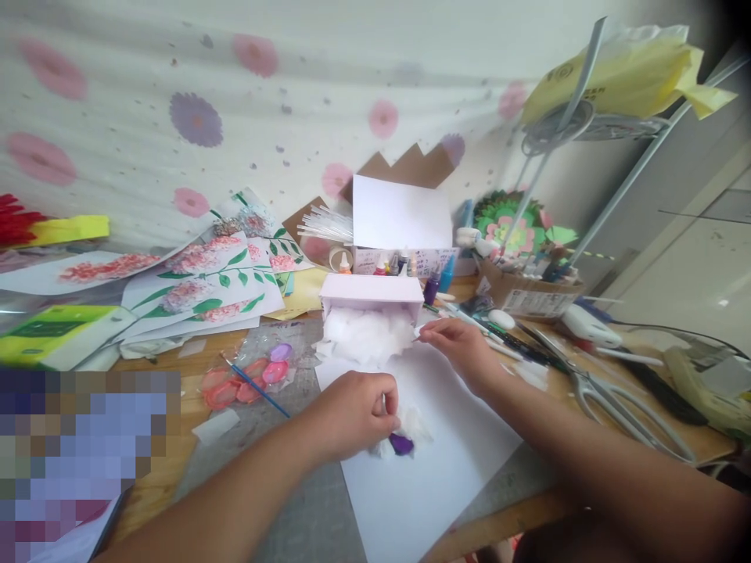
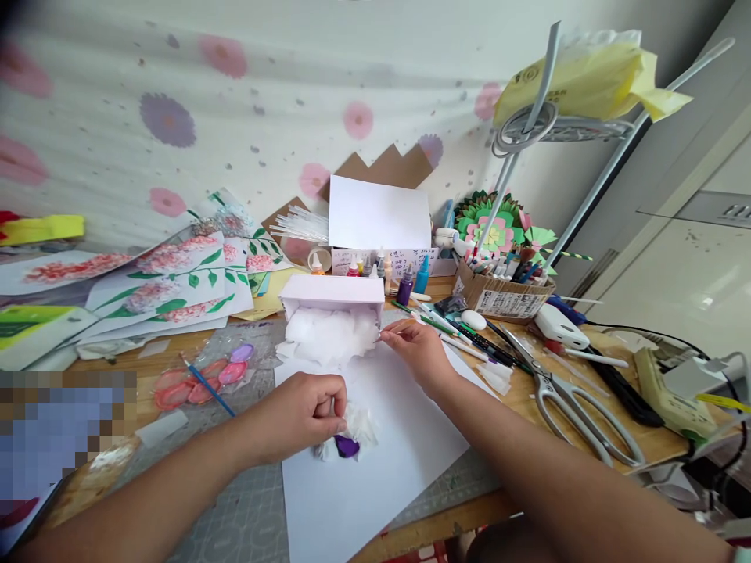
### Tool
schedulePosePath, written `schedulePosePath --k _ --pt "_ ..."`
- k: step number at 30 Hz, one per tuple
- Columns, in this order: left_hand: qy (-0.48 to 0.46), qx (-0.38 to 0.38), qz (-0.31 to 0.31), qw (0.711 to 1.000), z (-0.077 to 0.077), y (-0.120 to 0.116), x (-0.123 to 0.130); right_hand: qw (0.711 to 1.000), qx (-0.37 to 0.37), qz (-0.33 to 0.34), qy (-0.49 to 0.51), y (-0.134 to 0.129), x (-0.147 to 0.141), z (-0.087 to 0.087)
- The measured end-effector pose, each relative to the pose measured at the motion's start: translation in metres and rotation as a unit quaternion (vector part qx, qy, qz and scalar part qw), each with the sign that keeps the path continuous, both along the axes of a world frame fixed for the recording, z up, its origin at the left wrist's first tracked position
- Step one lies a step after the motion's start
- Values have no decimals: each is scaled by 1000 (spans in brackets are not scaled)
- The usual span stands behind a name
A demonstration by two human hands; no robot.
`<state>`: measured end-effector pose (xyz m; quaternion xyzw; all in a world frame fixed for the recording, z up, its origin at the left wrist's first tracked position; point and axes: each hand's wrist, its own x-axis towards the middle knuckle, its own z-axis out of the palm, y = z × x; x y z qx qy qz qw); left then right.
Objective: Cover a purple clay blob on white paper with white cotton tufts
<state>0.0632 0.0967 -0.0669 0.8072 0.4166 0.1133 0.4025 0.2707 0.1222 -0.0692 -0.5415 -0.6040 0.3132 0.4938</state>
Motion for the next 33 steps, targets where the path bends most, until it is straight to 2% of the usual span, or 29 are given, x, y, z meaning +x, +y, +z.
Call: schedulePosePath --k 4,8,11,21,25,29,33 --pt "-24 19 52 998 4 5 -5 997 -42 -31 55 3 -9 -1" --pt "-49 49 110 992 6 10 -8 995 -51 -58 57 2 -13 1" --pt "-72 60 126 988 5 12 -10 994 -59 -64 66 1 -14 3" --pt "-87 61 144 984 1 14 -10 989 -83 -69 97 1 -18 3" --pt "-77 80 149 983 2 15 -10 989 -82 -59 107 -4 -16 9" --pt "-97 158 152 971 6 11 -9 984 -77 -19 159 -20 -18 23" --pt "-152 239 115 952 10 -1 -2 975 -76 37 204 -41 -29 37"
